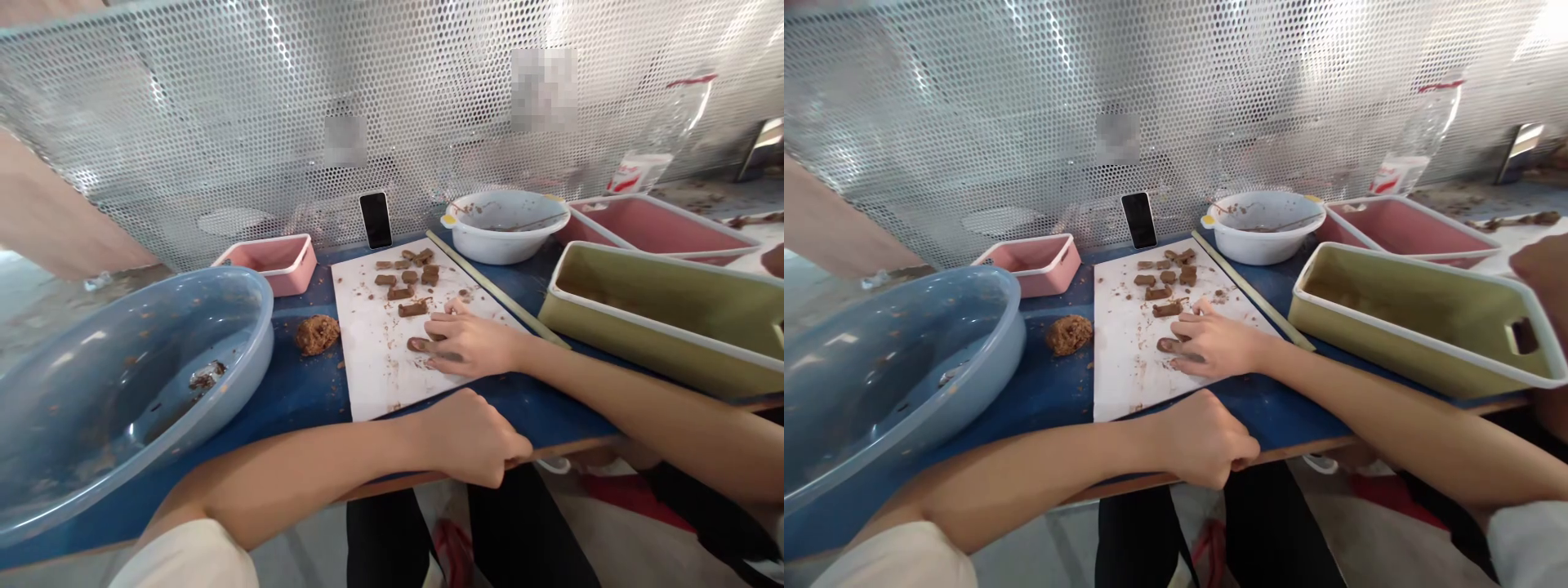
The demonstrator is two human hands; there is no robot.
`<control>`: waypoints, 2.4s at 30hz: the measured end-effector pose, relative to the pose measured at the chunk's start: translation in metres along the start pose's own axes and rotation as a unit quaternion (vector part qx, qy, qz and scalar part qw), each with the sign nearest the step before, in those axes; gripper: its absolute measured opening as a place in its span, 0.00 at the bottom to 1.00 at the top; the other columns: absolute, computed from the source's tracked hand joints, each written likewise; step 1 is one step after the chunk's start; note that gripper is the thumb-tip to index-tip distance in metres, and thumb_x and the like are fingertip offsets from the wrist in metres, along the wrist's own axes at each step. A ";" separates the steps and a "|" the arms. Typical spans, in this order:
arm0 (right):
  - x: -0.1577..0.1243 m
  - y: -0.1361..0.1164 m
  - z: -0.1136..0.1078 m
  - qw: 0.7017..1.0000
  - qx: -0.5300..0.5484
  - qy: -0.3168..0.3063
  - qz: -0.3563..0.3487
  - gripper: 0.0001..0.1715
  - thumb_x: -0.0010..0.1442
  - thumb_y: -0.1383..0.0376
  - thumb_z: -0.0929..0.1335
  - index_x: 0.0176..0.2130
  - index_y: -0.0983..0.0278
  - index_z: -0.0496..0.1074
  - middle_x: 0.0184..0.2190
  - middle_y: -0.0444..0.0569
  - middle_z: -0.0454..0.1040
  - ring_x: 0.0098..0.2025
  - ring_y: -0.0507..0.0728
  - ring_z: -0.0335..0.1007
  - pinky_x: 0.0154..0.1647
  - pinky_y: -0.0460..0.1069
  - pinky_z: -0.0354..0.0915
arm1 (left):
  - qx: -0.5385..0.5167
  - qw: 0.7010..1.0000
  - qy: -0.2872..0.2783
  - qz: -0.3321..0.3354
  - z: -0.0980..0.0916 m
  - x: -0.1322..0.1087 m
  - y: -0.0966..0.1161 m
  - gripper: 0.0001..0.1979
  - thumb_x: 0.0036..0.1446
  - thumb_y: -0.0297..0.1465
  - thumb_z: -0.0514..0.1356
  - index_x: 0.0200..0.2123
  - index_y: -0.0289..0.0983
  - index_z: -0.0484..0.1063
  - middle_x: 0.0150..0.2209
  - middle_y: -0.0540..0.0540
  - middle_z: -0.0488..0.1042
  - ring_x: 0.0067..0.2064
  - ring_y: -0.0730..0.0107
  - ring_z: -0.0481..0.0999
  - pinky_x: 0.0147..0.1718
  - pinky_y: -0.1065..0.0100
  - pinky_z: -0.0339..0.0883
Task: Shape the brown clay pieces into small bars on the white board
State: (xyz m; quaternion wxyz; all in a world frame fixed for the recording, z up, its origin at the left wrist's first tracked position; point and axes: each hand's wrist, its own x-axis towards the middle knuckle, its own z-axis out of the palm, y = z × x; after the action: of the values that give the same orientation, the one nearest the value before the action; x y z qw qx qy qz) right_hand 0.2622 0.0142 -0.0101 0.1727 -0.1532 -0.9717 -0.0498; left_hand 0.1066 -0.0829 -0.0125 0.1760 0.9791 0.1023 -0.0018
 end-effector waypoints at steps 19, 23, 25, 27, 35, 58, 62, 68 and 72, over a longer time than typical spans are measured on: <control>0.002 -0.001 0.004 1.000 -0.005 0.001 0.022 0.28 0.84 0.54 0.58 0.53 0.66 0.81 0.37 0.50 0.74 0.41 0.59 0.64 0.47 0.57 0.49 | -0.001 1.000 0.004 -0.002 -0.001 0.000 0.001 0.04 0.58 0.25 0.66 0.32 0.39 0.75 0.33 0.49 0.84 0.32 0.65 0.78 0.26 0.64 0.57; 0.001 -0.001 0.006 1.000 -0.018 -0.003 0.007 0.28 0.84 0.53 0.58 0.59 0.65 0.80 0.39 0.51 0.73 0.40 0.58 0.62 0.47 0.56 0.48 | 0.002 1.000 -0.001 -0.004 -0.003 0.001 0.002 0.04 0.59 0.25 0.66 0.33 0.39 0.76 0.33 0.49 0.84 0.32 0.65 0.77 0.25 0.64 0.55; 0.001 -0.002 0.005 1.000 -0.023 0.005 0.020 0.29 0.84 0.53 0.58 0.60 0.65 0.81 0.39 0.51 0.72 0.38 0.57 0.61 0.47 0.56 0.49 | 0.003 1.000 -0.004 -0.006 -0.004 0.000 0.003 0.04 0.59 0.25 0.66 0.33 0.39 0.76 0.34 0.49 0.84 0.32 0.65 0.78 0.26 0.64 0.55; 0.000 -0.003 0.004 0.999 -0.020 0.009 0.032 0.30 0.84 0.54 0.58 0.52 0.64 0.84 0.37 0.50 0.70 0.36 0.56 0.58 0.47 0.56 0.49 | 0.005 1.000 -0.005 -0.009 -0.005 0.000 0.003 0.04 0.59 0.25 0.66 0.33 0.39 0.76 0.34 0.49 0.84 0.33 0.65 0.78 0.26 0.64 0.55; 0.003 -0.005 0.004 0.999 -0.019 0.008 0.046 0.28 0.83 0.54 0.60 0.54 0.63 0.84 0.39 0.52 0.70 0.42 0.59 0.61 0.46 0.56 0.48 | 0.011 1.000 -0.004 -0.009 -0.003 0.001 0.002 0.04 0.59 0.25 0.67 0.33 0.39 0.76 0.33 0.49 0.84 0.32 0.65 0.77 0.25 0.64 0.55; 0.000 0.001 0.003 0.999 -0.011 0.026 0.040 0.28 0.84 0.56 0.59 0.47 0.64 0.84 0.37 0.50 0.72 0.41 0.58 0.59 0.46 0.58 0.46 | -0.003 1.000 0.005 -0.010 0.000 0.000 0.001 0.05 0.58 0.25 0.66 0.32 0.39 0.75 0.34 0.49 0.84 0.32 0.65 0.77 0.26 0.64 0.54; -0.002 0.004 0.007 0.998 0.015 0.041 0.038 0.29 0.83 0.59 0.61 0.36 0.64 0.82 0.34 0.49 0.71 0.40 0.57 0.61 0.48 0.58 0.48 | 0.001 1.000 -0.001 -0.008 -0.002 0.000 0.002 0.04 0.58 0.25 0.65 0.32 0.39 0.75 0.33 0.49 0.84 0.31 0.65 0.77 0.25 0.64 0.55; -0.003 0.003 0.008 0.999 -0.019 0.020 0.017 0.25 0.83 0.56 0.60 0.51 0.64 0.83 0.38 0.52 0.72 0.42 0.59 0.62 0.46 0.57 0.49 | 0.010 1.000 -0.009 -0.006 -0.004 -0.001 0.003 0.04 0.59 0.26 0.66 0.32 0.39 0.75 0.32 0.49 0.83 0.31 0.65 0.76 0.25 0.64 0.55; -0.003 0.003 0.007 1.000 -0.009 0.020 0.013 0.27 0.83 0.56 0.61 0.41 0.64 0.82 0.35 0.49 0.71 0.41 0.59 0.62 0.47 0.58 0.47 | 0.001 1.000 -0.016 -0.011 -0.004 0.000 0.003 0.03 0.59 0.26 0.66 0.33 0.39 0.76 0.33 0.49 0.84 0.32 0.64 0.77 0.25 0.63 0.55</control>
State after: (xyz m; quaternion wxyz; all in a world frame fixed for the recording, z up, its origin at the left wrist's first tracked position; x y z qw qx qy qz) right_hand 0.2630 0.0171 -0.0179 0.1912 -0.1661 -0.9655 -0.0598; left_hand 0.1071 -0.0841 -0.0079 0.1768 0.9778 0.1104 -0.0196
